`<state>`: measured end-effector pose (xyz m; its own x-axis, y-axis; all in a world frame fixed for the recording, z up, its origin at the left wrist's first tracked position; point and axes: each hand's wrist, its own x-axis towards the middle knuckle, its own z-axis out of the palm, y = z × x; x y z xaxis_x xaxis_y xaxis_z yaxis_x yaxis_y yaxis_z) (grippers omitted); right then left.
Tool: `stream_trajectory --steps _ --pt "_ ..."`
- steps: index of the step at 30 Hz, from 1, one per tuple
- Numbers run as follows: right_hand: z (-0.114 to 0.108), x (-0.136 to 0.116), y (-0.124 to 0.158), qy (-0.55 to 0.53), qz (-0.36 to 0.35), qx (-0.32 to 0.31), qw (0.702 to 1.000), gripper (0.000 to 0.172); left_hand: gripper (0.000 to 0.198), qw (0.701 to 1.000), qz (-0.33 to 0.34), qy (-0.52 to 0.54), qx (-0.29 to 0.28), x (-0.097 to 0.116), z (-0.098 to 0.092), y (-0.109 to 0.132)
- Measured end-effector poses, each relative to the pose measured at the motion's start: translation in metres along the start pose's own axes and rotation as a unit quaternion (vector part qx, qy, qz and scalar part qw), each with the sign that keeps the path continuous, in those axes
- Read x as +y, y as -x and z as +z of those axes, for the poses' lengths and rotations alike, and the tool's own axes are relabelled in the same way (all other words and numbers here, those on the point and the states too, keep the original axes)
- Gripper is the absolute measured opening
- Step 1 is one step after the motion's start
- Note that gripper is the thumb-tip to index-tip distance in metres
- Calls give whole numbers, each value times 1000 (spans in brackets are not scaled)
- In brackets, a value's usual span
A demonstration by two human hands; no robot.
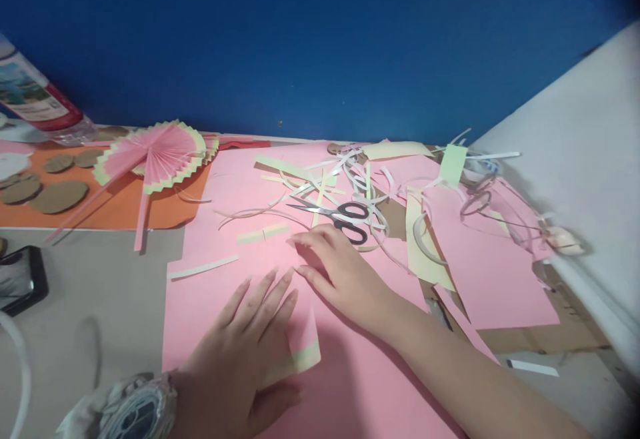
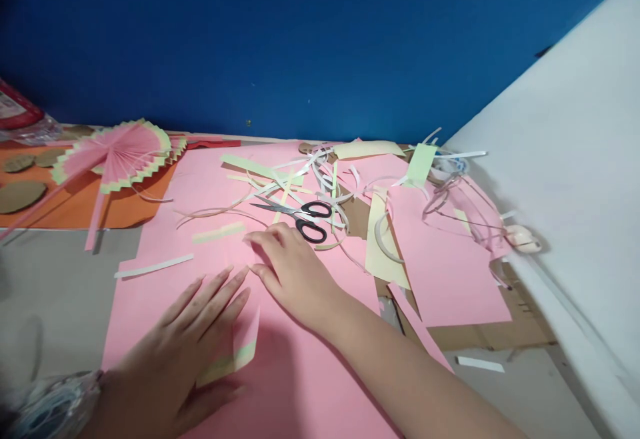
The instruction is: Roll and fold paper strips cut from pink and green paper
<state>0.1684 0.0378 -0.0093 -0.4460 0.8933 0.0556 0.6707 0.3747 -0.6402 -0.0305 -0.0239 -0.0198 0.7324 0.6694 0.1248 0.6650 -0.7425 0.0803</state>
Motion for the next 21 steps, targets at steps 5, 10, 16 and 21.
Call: stream_trajectory --steps 5,10,16,21 --pt "2 1 0 64 -7 -34 997 36 70 999 27 -7 -18 -1 -3 2" --pt "4 1 0 83 -9 -29 996 36 66 998 50 3 -33 -2 -3 5" --pt "3 1 -1 103 -16 -32 994 37 71 997 60 18 -36 -1 -6 4" --pt "4 1 -2 112 -30 -24 993 38 70 995 74 30 -60 -2 -7 2"
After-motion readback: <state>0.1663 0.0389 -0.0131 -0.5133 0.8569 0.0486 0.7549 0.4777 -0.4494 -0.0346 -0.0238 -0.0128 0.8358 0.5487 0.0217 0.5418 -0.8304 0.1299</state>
